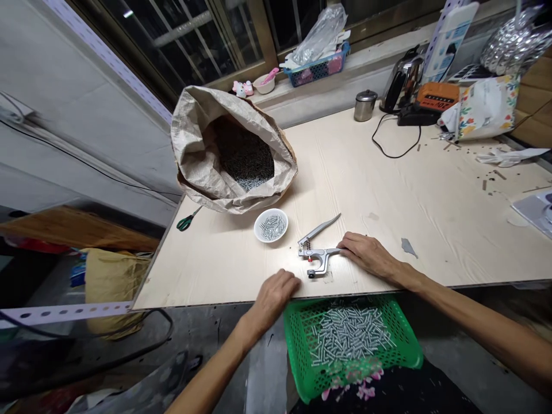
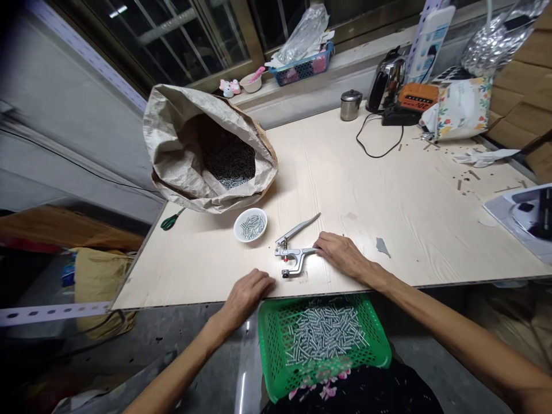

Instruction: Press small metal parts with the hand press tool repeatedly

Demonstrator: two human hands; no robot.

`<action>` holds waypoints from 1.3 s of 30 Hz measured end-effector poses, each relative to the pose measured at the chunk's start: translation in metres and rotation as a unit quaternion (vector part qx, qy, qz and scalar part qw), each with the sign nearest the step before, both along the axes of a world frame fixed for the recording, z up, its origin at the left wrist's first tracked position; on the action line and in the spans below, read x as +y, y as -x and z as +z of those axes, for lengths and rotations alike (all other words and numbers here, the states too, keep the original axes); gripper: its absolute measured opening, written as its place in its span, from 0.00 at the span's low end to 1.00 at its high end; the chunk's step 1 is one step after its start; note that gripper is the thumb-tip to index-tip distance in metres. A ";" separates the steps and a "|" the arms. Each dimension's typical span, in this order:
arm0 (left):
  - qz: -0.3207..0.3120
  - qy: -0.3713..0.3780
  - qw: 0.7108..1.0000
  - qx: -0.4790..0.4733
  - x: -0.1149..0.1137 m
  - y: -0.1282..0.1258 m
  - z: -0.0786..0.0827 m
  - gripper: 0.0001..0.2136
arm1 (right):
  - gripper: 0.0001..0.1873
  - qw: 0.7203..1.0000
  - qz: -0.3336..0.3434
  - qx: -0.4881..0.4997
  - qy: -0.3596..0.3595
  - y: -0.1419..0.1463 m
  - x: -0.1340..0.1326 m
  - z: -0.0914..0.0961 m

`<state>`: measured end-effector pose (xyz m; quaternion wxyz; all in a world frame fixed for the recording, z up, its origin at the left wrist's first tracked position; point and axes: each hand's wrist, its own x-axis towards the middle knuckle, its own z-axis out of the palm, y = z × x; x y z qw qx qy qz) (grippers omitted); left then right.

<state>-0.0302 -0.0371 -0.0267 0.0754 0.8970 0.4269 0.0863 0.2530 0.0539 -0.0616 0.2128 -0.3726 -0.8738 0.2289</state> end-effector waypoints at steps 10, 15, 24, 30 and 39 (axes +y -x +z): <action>0.222 -0.104 0.969 -0.036 0.057 0.016 0.031 0.11 | 0.13 0.999 0.011 0.010 -0.033 0.008 0.000 -0.007; 0.347 -0.064 0.935 0.002 0.128 0.028 0.020 0.08 | 0.13 0.999 0.008 0.016 -0.039 0.010 -0.002 -0.009; 0.492 -0.118 0.862 0.019 0.129 0.032 0.014 0.13 | 0.12 0.999 0.020 0.032 0.011 0.009 0.002 -0.005; 0.522 0.096 0.842 -0.095 0.109 0.043 0.003 0.13 | 0.12 0.999 0.021 0.026 0.006 0.013 0.001 -0.007; 0.514 -0.044 0.846 -0.133 0.096 0.029 -0.014 0.12 | 0.11 0.999 0.020 0.031 0.018 0.013 0.000 -0.005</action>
